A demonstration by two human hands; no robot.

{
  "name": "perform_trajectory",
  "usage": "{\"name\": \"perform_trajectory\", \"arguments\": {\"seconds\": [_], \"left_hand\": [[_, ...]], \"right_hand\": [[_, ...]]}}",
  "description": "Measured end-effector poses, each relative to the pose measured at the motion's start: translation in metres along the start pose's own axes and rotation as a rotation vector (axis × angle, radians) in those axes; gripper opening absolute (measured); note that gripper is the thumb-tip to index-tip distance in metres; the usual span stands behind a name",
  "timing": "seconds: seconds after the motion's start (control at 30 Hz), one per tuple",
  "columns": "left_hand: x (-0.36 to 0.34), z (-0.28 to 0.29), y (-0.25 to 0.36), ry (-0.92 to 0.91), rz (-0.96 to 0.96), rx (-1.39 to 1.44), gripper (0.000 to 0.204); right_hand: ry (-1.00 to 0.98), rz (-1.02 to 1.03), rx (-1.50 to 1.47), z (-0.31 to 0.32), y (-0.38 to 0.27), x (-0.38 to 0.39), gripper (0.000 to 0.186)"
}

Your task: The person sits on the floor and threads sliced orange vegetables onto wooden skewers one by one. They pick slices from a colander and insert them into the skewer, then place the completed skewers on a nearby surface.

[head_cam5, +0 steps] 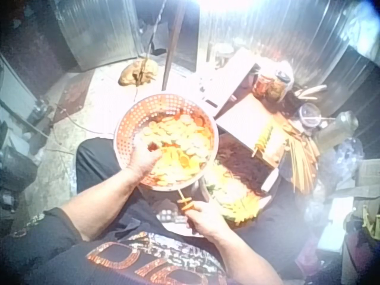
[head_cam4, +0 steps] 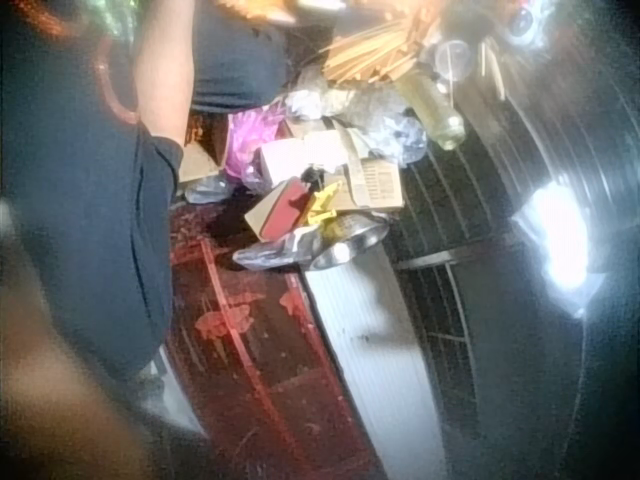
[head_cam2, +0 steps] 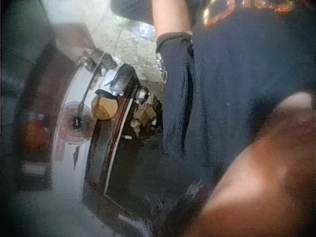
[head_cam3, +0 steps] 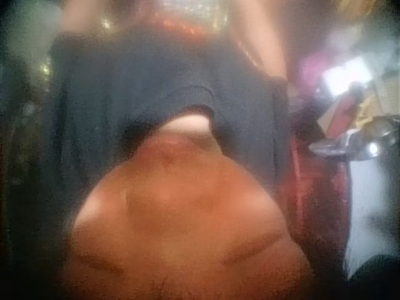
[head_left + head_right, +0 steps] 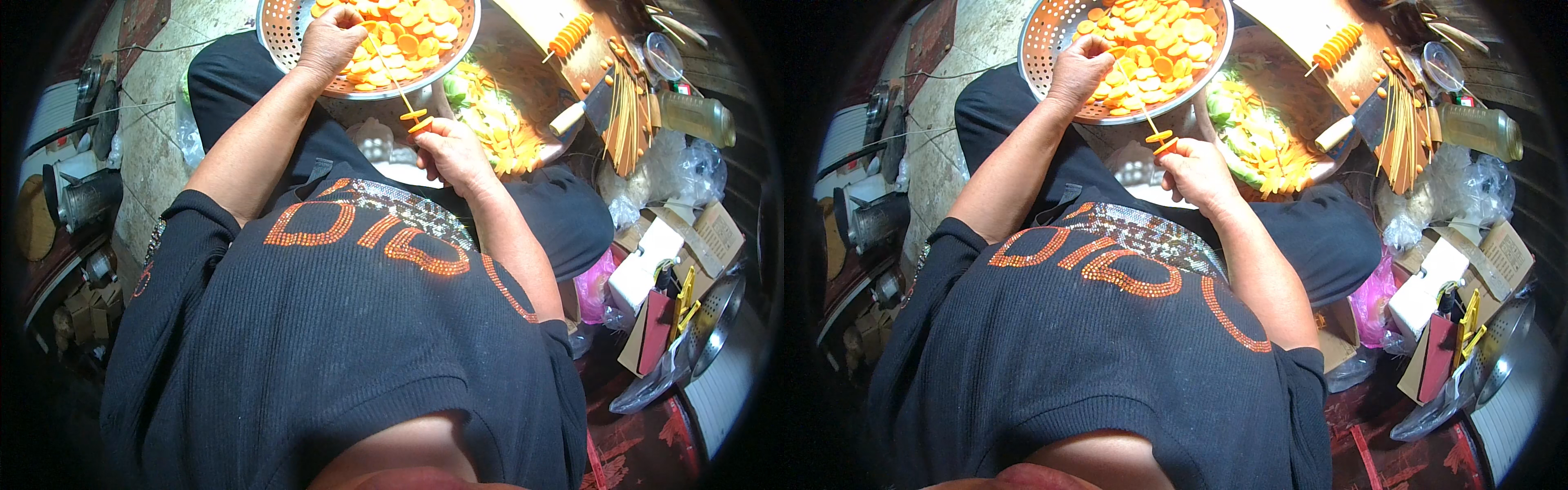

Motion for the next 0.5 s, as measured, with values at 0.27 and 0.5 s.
{"name": "perform_trajectory", "arguments": {"seconds": [0.27, 0.5], "left_hand": [[0.009, -0.006, 0.019, -0.06, 0.049, -0.04, 0.011], [0.013, -0.01, 0.03, -0.111, 0.117, 0.01, 0.009]], "right_hand": [[0.025, 0.0, -0.029, 0.002, 0.0, 0.002, 0.013], [0.038, 0.032, -0.062, 0.003, 0.001, 0.001, 0.013]]}}
Point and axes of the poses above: each hand's wrist, its own x-axis away from the middle knuckle, its own z-axis out of the back of the hand, y = z × x, the point moved 5 cm from there along -x, towards the middle knuckle, and after that the axes turned 3 degrees about -x, right-handed, at the moved point
